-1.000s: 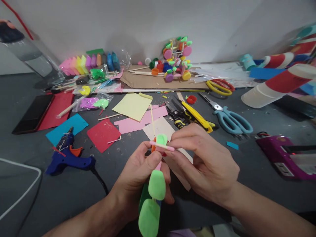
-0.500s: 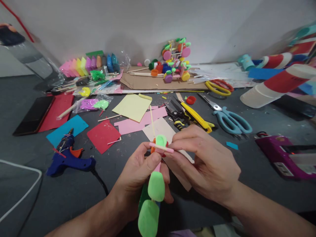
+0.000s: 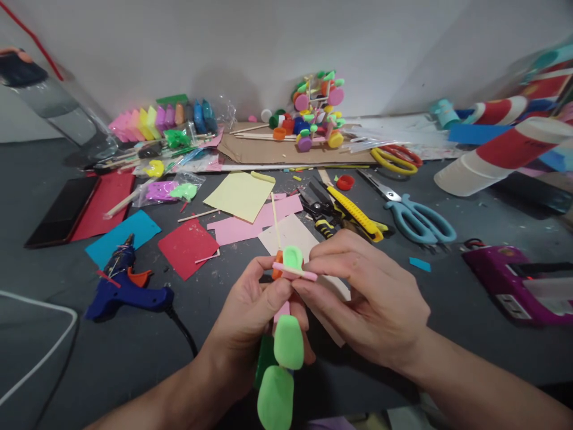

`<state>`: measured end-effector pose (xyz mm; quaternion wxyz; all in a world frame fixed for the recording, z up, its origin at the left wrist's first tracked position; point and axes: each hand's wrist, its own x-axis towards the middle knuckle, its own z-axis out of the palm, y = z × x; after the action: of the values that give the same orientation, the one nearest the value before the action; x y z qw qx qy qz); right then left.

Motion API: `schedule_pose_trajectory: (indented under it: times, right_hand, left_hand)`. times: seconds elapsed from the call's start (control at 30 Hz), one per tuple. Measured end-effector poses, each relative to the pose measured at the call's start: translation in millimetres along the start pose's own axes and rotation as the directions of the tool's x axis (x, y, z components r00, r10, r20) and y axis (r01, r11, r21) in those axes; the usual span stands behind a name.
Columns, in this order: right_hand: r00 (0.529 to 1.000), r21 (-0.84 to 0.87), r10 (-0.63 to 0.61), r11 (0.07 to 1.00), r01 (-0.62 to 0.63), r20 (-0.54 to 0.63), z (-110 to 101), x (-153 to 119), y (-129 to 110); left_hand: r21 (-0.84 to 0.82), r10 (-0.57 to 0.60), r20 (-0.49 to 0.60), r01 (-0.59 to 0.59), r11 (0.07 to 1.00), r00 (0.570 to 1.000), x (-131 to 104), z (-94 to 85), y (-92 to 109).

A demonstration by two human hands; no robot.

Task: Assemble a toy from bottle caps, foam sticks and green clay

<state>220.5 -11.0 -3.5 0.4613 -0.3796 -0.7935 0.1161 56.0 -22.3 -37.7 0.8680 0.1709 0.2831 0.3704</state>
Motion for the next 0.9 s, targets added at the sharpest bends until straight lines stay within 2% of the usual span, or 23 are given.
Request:
schedule_pose_trajectory:
  times: [0.3,0.9]
  right_hand:
    - [1.000,-0.030,-0.008,1.000,0.008,0.010,-1.4,-0.2,-1.8]
    - [0.997,-0.081,-0.061,0.995,0.064,0.037,-8.6,-1.3,2.0]
  left_hand:
    - [0.052,0.020,-0.005,-0.019,0.998,1.000,3.0,0.5,0.8]
    - [0.038,0.025,0.008,-0.025,0.999,1.000,-1.6,0.2,1.4]
